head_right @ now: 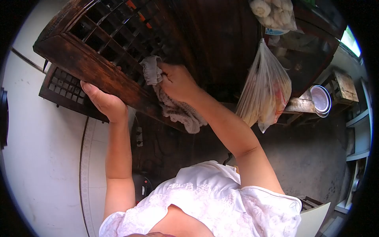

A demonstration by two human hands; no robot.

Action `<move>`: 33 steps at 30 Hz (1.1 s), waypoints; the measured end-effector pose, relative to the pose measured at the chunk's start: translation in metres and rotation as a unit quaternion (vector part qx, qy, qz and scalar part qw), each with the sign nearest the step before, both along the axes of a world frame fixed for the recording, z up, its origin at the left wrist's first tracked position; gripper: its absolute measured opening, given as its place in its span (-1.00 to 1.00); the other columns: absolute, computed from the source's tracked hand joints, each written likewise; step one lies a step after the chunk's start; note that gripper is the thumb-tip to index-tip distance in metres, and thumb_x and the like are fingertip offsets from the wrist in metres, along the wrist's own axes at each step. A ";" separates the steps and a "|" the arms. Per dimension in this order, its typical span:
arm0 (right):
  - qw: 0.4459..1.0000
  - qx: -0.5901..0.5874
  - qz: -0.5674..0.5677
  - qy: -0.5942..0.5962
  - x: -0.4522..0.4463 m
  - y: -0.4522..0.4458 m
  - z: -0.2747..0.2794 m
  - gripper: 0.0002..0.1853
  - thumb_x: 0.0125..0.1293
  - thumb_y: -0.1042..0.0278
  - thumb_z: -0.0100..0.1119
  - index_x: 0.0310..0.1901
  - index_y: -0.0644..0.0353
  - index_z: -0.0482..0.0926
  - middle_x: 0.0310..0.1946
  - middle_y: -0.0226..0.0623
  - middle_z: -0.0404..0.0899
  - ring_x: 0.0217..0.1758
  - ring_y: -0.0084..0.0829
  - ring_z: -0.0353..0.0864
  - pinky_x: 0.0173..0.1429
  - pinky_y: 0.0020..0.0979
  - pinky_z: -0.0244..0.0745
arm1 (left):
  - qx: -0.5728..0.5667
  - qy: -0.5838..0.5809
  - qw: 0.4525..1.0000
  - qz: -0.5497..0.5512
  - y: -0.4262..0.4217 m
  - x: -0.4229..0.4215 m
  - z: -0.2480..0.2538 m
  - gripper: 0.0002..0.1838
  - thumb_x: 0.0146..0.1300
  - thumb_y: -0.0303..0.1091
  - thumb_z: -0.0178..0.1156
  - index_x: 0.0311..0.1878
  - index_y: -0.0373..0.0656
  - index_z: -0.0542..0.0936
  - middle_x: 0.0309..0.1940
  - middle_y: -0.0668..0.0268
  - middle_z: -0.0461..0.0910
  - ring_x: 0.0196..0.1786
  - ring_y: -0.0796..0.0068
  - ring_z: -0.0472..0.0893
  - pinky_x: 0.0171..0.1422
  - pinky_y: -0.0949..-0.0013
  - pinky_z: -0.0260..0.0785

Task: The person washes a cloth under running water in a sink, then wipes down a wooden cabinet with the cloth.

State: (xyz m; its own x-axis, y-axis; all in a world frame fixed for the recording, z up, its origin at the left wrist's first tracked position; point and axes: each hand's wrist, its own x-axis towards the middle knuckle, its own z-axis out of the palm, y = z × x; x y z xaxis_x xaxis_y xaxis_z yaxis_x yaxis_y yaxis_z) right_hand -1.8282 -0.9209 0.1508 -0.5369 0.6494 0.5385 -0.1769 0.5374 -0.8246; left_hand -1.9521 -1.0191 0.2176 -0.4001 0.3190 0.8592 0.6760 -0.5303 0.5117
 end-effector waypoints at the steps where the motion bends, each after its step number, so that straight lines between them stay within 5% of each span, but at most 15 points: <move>1: 0.996 -0.033 0.039 0.074 -0.001 -0.002 -0.005 -0.73 -0.02 0.58 -0.06 -0.22 0.30 0.50 -0.37 0.06 0.50 -0.34 0.01 0.50 -0.28 -0.31 0.44 | 0.000 0.001 1.000 -0.001 -0.001 0.002 0.001 -0.38 0.36 0.10 -0.37 0.23 -0.25 0.16 0.14 0.18 0.24 0.12 0.37 0.32 0.19 0.36 0.23; 5: 0.988 0.059 0.022 0.140 -0.004 -0.022 -0.026 -0.78 0.05 0.56 -0.09 -0.24 0.31 0.47 -0.36 -0.06 0.50 -0.38 -0.16 0.53 -0.31 -0.42 0.42 | 0.017 0.011 1.000 0.024 0.001 0.017 0.007 -0.42 0.37 0.07 -0.36 0.14 -0.30 0.19 0.06 0.16 0.26 0.07 0.40 0.30 0.16 0.39 0.19; 7: 0.986 0.147 -0.068 0.029 -0.002 -0.029 -0.025 -0.72 -0.05 0.54 -0.03 -0.22 0.32 0.47 -0.38 0.00 0.48 -0.36 0.02 0.50 -0.29 -0.26 0.47 | 0.029 0.007 0.999 0.013 0.000 0.018 0.007 -0.46 0.39 0.03 -0.35 0.06 -0.34 0.22 0.00 0.15 0.28 0.02 0.43 0.29 0.12 0.43 0.17; 10: 0.975 0.210 -0.065 -0.001 0.011 -0.048 -0.031 -0.70 -0.05 0.55 -0.02 -0.19 0.32 0.45 -0.37 -0.02 0.47 -0.34 0.02 0.51 -0.28 -0.25 0.47 | 0.029 -0.012 0.999 0.015 0.001 0.019 0.007 -0.45 0.38 0.04 -0.34 0.06 -0.34 0.22 -0.01 0.16 0.28 0.01 0.44 0.29 0.12 0.43 0.16; 15: 0.987 0.128 -0.049 0.084 0.003 -0.035 -0.058 -0.67 -0.02 0.53 0.02 -0.13 0.30 0.43 -0.33 0.02 0.51 -0.27 -0.02 0.55 -0.27 -0.23 0.49 | 0.027 -0.001 0.999 0.017 0.000 0.021 0.004 -0.47 0.39 -0.01 -0.35 0.06 -0.36 0.21 -0.02 0.15 0.28 0.00 0.44 0.29 0.10 0.43 0.17; 18: 0.989 0.043 -0.097 0.103 0.010 -0.018 -0.035 -0.62 -0.03 0.57 -0.02 -0.08 0.28 0.42 -0.47 -0.05 0.52 -0.43 -0.07 0.52 -0.31 -0.35 0.46 | 0.019 0.028 0.999 0.030 -0.001 0.018 0.003 -0.49 0.39 -0.04 -0.36 0.07 -0.37 0.21 -0.01 0.14 0.28 0.00 0.44 0.30 0.09 0.44 0.17; 20: 0.963 0.146 -0.070 -0.214 0.018 -0.007 -0.016 -0.56 0.02 0.47 0.06 0.02 0.28 0.38 -0.49 -0.03 0.54 -0.45 -0.08 0.55 -0.32 -0.25 0.47 | -0.004 0.036 0.998 0.059 -0.004 0.015 0.005 -0.45 0.38 0.01 -0.39 0.14 -0.31 0.19 0.03 0.15 0.28 0.06 0.41 0.29 0.15 0.39 0.17; 23: 0.924 0.247 -0.042 -0.289 0.008 0.007 0.011 -0.55 0.06 0.37 0.09 0.03 0.29 0.37 -0.43 0.02 0.55 -0.40 -0.06 0.56 -0.32 -0.17 0.46 | -0.021 0.017 0.999 0.048 -0.003 0.003 0.000 -0.40 0.37 0.07 -0.42 0.21 -0.26 0.17 0.06 0.16 0.28 0.12 0.37 0.28 0.20 0.34 0.18; 26: 0.912 0.188 0.011 -0.365 -0.007 0.016 0.029 -0.63 0.07 0.36 0.06 -0.07 0.33 0.42 -0.45 0.03 0.54 -0.39 -0.01 0.55 -0.31 -0.15 0.45 | -0.003 0.005 1.000 0.004 0.003 -0.003 0.001 -0.39 0.37 0.08 -0.42 0.20 -0.28 0.16 0.05 0.15 0.27 0.10 0.36 0.29 0.19 0.32 0.18; 31: 0.962 0.148 -0.026 -0.229 0.024 -0.013 -0.002 -0.75 0.06 0.36 0.03 -0.24 0.31 0.51 -0.42 0.03 0.55 -0.34 -0.01 0.55 -0.27 -0.13 0.47 | 0.019 0.028 0.999 0.038 -0.003 0.018 0.004 -0.46 0.38 0.02 -0.34 0.07 -0.35 0.20 -0.05 0.18 0.29 -0.03 0.46 0.29 0.08 0.46 0.17; 33: 0.970 0.118 -0.034 -0.212 0.028 -0.023 -0.012 -0.76 0.05 0.35 0.04 -0.27 0.30 0.51 -0.44 0.04 0.54 -0.36 0.00 0.54 -0.27 -0.11 0.46 | -0.025 0.057 0.997 0.052 -0.004 0.022 0.003 -0.37 0.37 0.12 -0.41 0.21 -0.27 0.16 0.09 0.15 0.23 0.12 0.38 0.27 0.22 0.33 0.14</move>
